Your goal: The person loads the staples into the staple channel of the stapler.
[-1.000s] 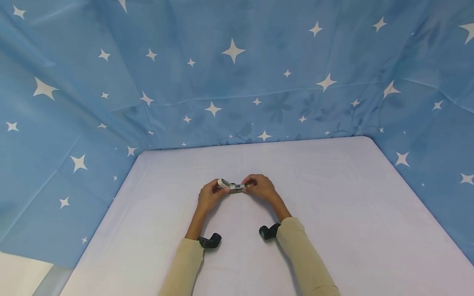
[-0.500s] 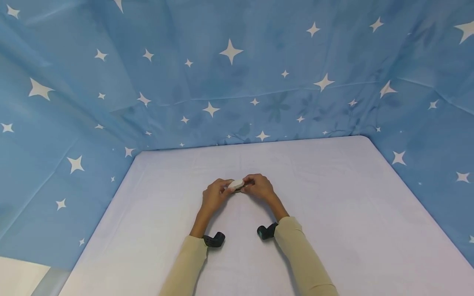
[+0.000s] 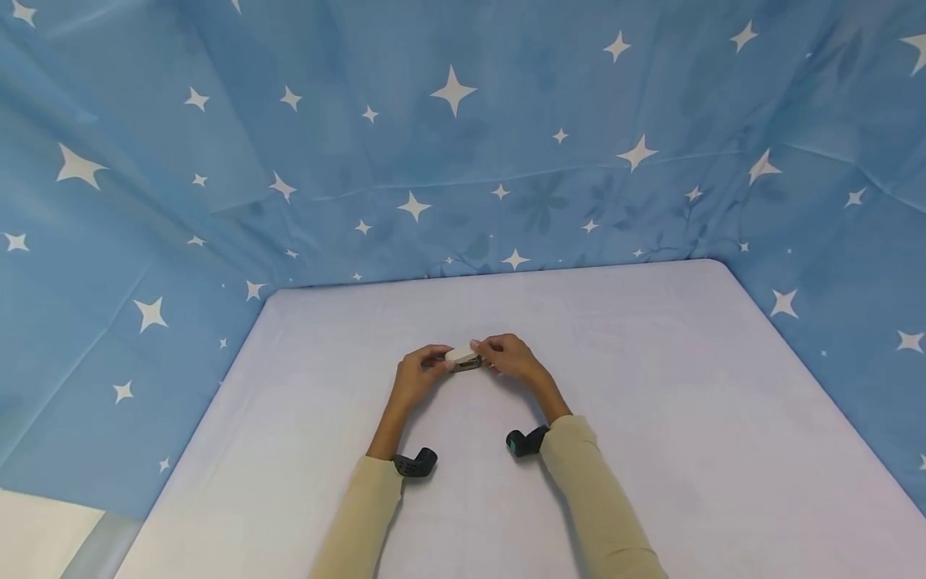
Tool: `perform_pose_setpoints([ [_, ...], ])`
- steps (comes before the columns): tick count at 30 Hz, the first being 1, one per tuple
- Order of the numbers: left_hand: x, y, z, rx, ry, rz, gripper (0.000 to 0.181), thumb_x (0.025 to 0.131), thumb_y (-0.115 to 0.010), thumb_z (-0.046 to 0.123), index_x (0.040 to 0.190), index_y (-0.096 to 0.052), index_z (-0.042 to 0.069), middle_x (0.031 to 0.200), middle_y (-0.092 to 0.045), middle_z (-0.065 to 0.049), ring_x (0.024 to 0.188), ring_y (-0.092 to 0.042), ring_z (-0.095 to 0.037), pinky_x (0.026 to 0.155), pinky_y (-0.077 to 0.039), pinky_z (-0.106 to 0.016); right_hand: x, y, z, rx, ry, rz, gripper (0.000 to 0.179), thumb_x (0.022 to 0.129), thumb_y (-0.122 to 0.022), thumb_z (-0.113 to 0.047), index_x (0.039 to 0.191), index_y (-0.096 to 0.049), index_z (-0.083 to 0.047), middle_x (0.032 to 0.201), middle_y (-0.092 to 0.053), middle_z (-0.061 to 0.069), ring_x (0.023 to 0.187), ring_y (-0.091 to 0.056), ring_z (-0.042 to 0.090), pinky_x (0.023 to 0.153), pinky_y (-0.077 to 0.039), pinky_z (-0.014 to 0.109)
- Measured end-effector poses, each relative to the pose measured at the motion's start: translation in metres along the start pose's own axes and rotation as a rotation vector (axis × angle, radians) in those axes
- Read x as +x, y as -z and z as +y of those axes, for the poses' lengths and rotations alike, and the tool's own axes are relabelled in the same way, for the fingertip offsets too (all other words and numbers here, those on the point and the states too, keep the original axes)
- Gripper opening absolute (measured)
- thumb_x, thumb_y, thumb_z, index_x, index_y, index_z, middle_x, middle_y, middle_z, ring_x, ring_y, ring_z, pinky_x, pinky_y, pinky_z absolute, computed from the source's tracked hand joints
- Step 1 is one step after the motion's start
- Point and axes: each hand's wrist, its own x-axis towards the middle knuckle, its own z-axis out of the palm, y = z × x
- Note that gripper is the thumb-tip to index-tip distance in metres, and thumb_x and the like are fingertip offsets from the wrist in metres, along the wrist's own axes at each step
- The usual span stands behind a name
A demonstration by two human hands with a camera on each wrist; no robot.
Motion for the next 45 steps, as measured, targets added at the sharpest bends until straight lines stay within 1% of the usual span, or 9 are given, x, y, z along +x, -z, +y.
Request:
perform_pose_setpoints([
  [9,0.0012,-0.0010,0.0001,-0.003,0.011,0.000,0.028,0.085,-0.075,0.026,0.110,-0.073,0.013,0.109,-0.074,-0.007,0.089,-0.069,-0.022,0.078,-0.050,-0.033,0.0012,-0.0030,0.0006,0.032,-0.048,0.053,0.044,0.098,-0.057,-0.038,0.118,-0.067,-0.001,0.104,-0.070,0.014,0.088,-0.065,0.019,0.073,-0.054,0.028],
  [12,0.0006,-0.0009,0.0000,-0.001,0.024,0.001,0.028,0.085,-0.075,0.026,0.110,-0.073,0.013,0.108,-0.074,-0.006,0.089,-0.069,-0.022,0.078,-0.050,-0.033,0.0013,-0.0047,0.0012,0.027,-0.052,0.068,0.042,0.097,-0.058,-0.037,0.118,-0.066,-0.002,0.104,-0.070,0.014,0.088,-0.066,0.018,0.072,-0.054,0.028],
  [17,0.0002,-0.0010,0.0003,-0.020,0.025,0.002,0.027,0.085,-0.075,0.026,0.109,-0.073,0.014,0.107,-0.074,-0.006,0.087,-0.069,-0.021,0.079,-0.049,-0.034,0.0000,-0.0059,0.0006,0.037,-0.042,0.088,0.041,0.097,-0.058,-0.036,0.118,-0.066,-0.002,0.104,-0.071,0.014,0.087,-0.068,0.018,0.071,-0.055,0.029],
  [22,-0.0001,-0.0011,0.0008,-0.038,0.023,0.002,0.026,0.085,-0.075,0.026,0.109,-0.073,0.014,0.105,-0.075,-0.006,0.085,-0.069,-0.020,0.079,-0.049,-0.034,-0.0007,-0.0057,0.0020,0.066,-0.028,0.078,0.041,0.098,-0.058,-0.035,0.119,-0.065,-0.001,0.108,-0.071,0.017,0.084,-0.072,0.018,0.070,-0.054,0.029],
  [27,-0.0006,-0.0010,0.0011,-0.032,0.028,0.005,0.026,0.085,-0.075,0.025,0.108,-0.073,0.013,0.104,-0.075,-0.007,0.085,-0.069,-0.020,0.079,-0.049,-0.035,0.0002,-0.0060,0.0045,0.087,-0.012,0.060,0.041,0.098,-0.058,-0.035,0.121,-0.065,-0.002,0.112,-0.070,0.018,0.083,-0.073,0.017,0.069,-0.054,0.028],
  [32,-0.0009,-0.0014,0.0019,-0.036,0.045,0.005,0.025,0.086,-0.075,0.025,0.109,-0.073,0.014,0.102,-0.075,-0.007,0.085,-0.069,-0.021,0.081,-0.049,-0.038,-0.0011,-0.0054,0.0044,0.099,0.016,0.047,0.043,0.099,-0.058,-0.035,0.122,-0.064,0.000,0.112,-0.070,0.020,0.085,-0.074,0.020,0.069,-0.054,0.028],
  [35,-0.0007,-0.0025,0.0009,-0.027,0.045,0.006,0.025,0.086,-0.075,0.025,0.109,-0.073,0.015,0.102,-0.076,-0.006,0.085,-0.069,-0.021,0.082,-0.049,-0.039,-0.0021,-0.0055,0.0042,0.106,0.024,0.044,0.042,0.099,-0.058,-0.035,0.122,-0.064,0.000,0.112,-0.070,0.020,0.086,-0.074,0.022,0.068,-0.053,0.028],
  [42,-0.0012,-0.0032,0.0015,-0.024,0.055,0.018,0.024,0.085,-0.075,0.024,0.108,-0.074,0.015,0.103,-0.075,-0.006,0.084,-0.069,-0.021,0.081,-0.048,-0.038,-0.0030,-0.0080,0.0025,0.129,0.016,0.055,0.038,0.098,-0.058,-0.033,0.122,-0.065,-0.004,0.111,-0.070,0.018,0.082,-0.073,0.017,0.068,-0.053,0.027],
  [45,-0.0012,-0.0032,0.0018,-0.021,0.057,0.020,0.024,0.085,-0.075,0.024,0.108,-0.074,0.015,0.104,-0.075,-0.005,0.085,-0.069,-0.021,0.081,-0.049,-0.038,-0.0030,-0.0082,0.0022,0.151,0.036,0.056,0.035,0.098,-0.059,-0.031,0.121,-0.066,-0.004,0.110,-0.070,0.018,0.080,-0.073,0.017,0.067,-0.053,0.027],
])
